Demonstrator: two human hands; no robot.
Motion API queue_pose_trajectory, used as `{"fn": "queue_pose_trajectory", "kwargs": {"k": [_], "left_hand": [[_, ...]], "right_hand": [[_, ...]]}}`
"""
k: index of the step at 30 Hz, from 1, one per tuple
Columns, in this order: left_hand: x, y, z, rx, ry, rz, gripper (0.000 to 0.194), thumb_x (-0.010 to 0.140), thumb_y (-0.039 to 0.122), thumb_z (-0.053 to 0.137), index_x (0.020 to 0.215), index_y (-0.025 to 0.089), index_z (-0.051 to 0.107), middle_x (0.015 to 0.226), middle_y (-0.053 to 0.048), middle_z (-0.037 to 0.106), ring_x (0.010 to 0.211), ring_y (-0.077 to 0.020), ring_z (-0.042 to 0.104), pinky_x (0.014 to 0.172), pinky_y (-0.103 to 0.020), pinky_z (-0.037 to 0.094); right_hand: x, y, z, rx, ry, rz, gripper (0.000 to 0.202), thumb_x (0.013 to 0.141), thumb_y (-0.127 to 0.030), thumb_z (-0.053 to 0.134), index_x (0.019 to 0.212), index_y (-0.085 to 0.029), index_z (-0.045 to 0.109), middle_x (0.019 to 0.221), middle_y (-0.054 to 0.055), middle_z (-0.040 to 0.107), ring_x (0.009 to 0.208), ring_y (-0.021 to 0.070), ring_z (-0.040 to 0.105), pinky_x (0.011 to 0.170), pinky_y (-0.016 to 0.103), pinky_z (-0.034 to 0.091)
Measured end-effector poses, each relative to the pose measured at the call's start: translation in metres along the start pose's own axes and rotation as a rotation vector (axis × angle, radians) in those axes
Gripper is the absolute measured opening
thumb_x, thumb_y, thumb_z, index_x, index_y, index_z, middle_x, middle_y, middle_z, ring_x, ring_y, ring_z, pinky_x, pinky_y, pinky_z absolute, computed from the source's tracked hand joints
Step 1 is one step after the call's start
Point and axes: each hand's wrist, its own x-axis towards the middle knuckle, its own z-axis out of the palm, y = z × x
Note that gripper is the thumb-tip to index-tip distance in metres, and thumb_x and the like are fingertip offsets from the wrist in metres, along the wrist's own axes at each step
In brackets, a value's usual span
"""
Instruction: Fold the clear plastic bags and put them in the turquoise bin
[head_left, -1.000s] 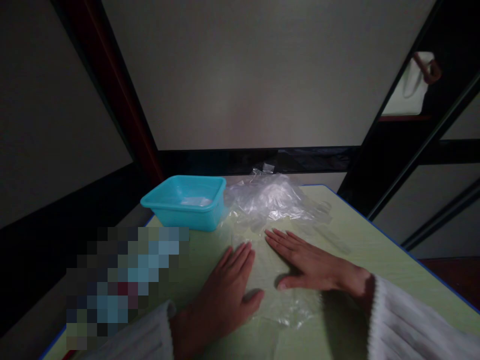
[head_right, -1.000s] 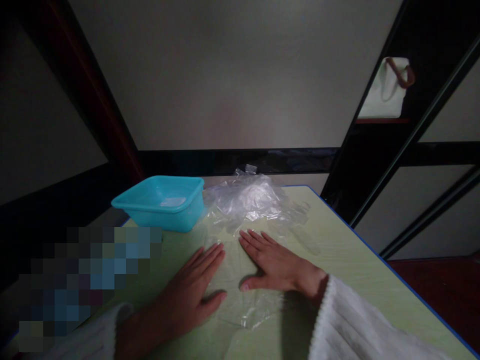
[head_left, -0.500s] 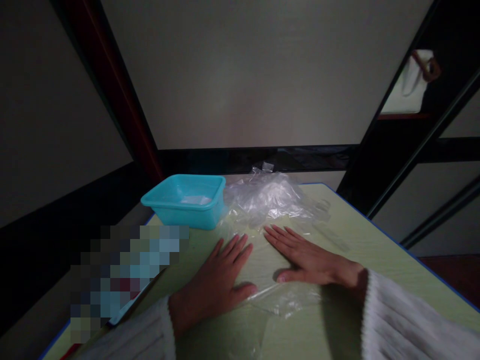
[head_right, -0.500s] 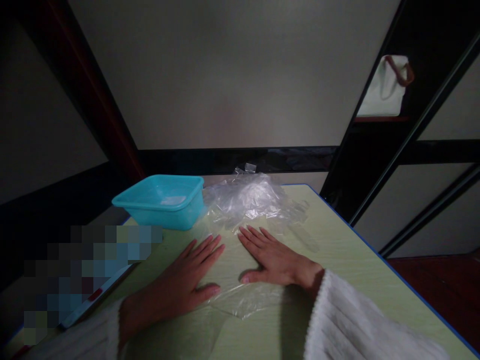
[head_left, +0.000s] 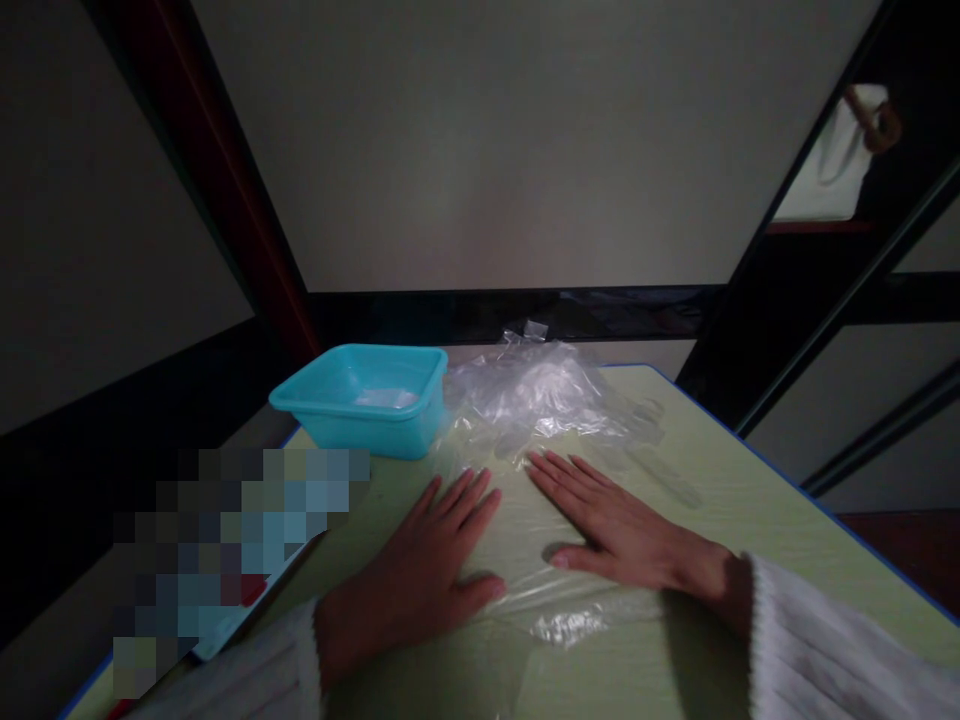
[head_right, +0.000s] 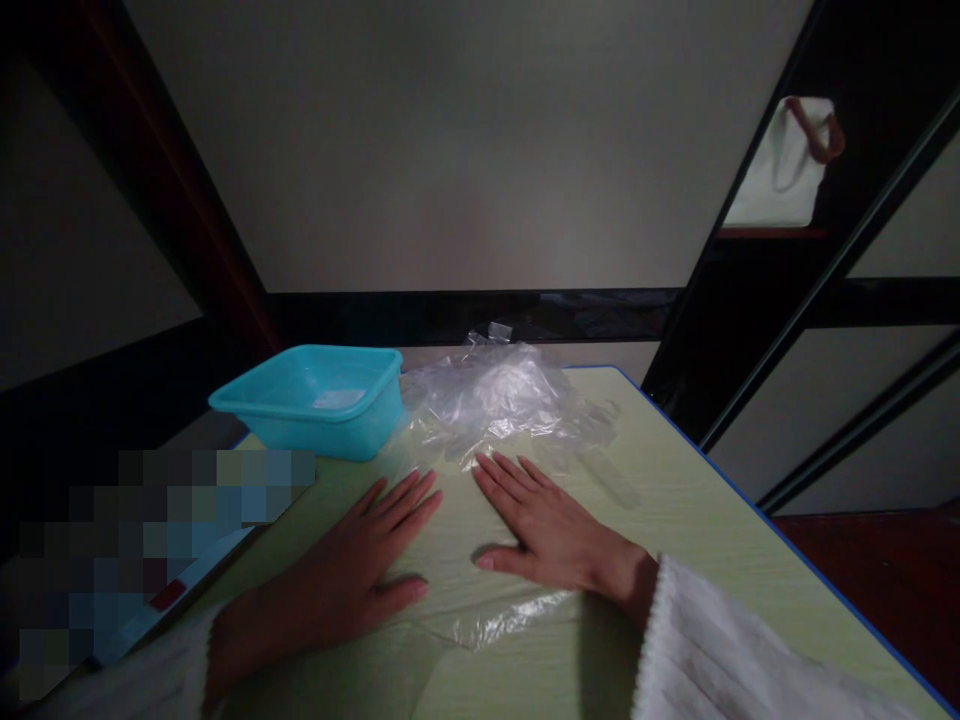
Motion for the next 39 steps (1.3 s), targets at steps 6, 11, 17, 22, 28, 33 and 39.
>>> {"fn": "queue_pose_trajectory", "kwargs": {"k": [6, 11, 17, 22, 28, 33, 39], "left_hand": [[-0.002, 0.005, 0.003, 0.008, 0.097, 0.029, 0.073, 0.079, 0.039, 0.054, 0.139, 0.01, 0.024, 0.148, -0.016, 0.02, 0.137, -0.0289, 0.013, 0.109, -0.055, 0.012], [0.004, 0.016, 0.008, -0.038, 0.179, 0.045, 0.066, 0.086, 0.044, 0.043, 0.136, 0.004, 0.029, 0.144, -0.022, 0.026, 0.135, -0.0293, 0.022, 0.107, -0.053, 0.024], [0.007, 0.017, 0.011, -0.028, 0.114, 0.012, 0.074, 0.087, 0.053, 0.038, 0.136, 0.0, 0.027, 0.145, -0.024, 0.022, 0.135, -0.0304, 0.02, 0.107, -0.05, 0.026], [0.006, 0.015, 0.012, -0.003, 0.099, 0.008, 0.073, 0.086, 0.052, 0.04, 0.138, 0.004, 0.025, 0.147, -0.02, 0.02, 0.136, -0.0299, 0.016, 0.108, -0.052, 0.022], [0.003, 0.019, 0.01, -0.012, 0.121, 0.022, 0.07, 0.084, 0.051, 0.043, 0.136, 0.005, 0.031, 0.144, -0.02, 0.028, 0.134, -0.031, 0.024, 0.106, -0.054, 0.024], [0.001, 0.016, 0.005, -0.046, 0.351, 0.006, 0.038, 0.084, 0.034, 0.047, 0.115, 0.012, 0.052, 0.118, -0.014, 0.06, 0.11, -0.0263, 0.054, 0.104, -0.055, 0.027], [0.008, 0.003, 0.007, -0.101, 0.616, -0.099, 0.022, 0.083, 0.021, 0.042, 0.092, 0.015, 0.061, 0.093, -0.009, 0.068, 0.089, -0.0226, 0.062, 0.085, -0.041, 0.049]], "right_hand": [[0.001, -0.013, -0.006, -0.003, 0.051, -0.05, 0.083, 0.084, -0.061, 0.039, 0.14, -0.002, 0.023, 0.146, 0.021, 0.019, 0.136, 0.0292, 0.015, 0.11, 0.049, 0.015], [0.005, -0.026, 0.007, 0.015, 0.099, -0.073, 0.079, 0.087, -0.058, 0.035, 0.141, -0.002, 0.022, 0.146, 0.022, 0.017, 0.136, 0.0283, 0.013, 0.11, 0.048, 0.017], [0.007, -0.029, 0.013, 0.015, 0.028, 0.012, 0.084, 0.085, -0.062, 0.034, 0.141, -0.003, 0.019, 0.147, 0.021, 0.012, 0.136, 0.0296, 0.008, 0.111, 0.05, 0.01], [0.007, -0.03, 0.011, 0.011, -0.002, 0.04, 0.085, 0.084, -0.064, 0.033, 0.142, -0.003, 0.019, 0.147, 0.021, 0.014, 0.136, 0.0294, 0.007, 0.11, 0.051, 0.009], [0.004, -0.033, 0.013, 0.035, -0.005, 0.021, 0.085, 0.084, -0.064, 0.034, 0.142, -0.003, 0.018, 0.147, 0.021, 0.011, 0.136, 0.0304, 0.006, 0.11, 0.052, 0.008], [-0.001, -0.037, 0.009, 0.069, -0.073, -0.044, 0.087, 0.084, -0.064, 0.034, 0.142, -0.004, 0.013, 0.148, 0.019, 0.004, 0.136, 0.0296, 0.002, 0.11, 0.052, 0.005], [-0.006, -0.044, -0.002, 0.127, -0.165, -0.165, 0.086, 0.082, -0.062, 0.04, 0.141, -0.004, 0.017, 0.147, 0.02, 0.007, 0.136, 0.0298, 0.005, 0.11, 0.051, 0.007]]}}
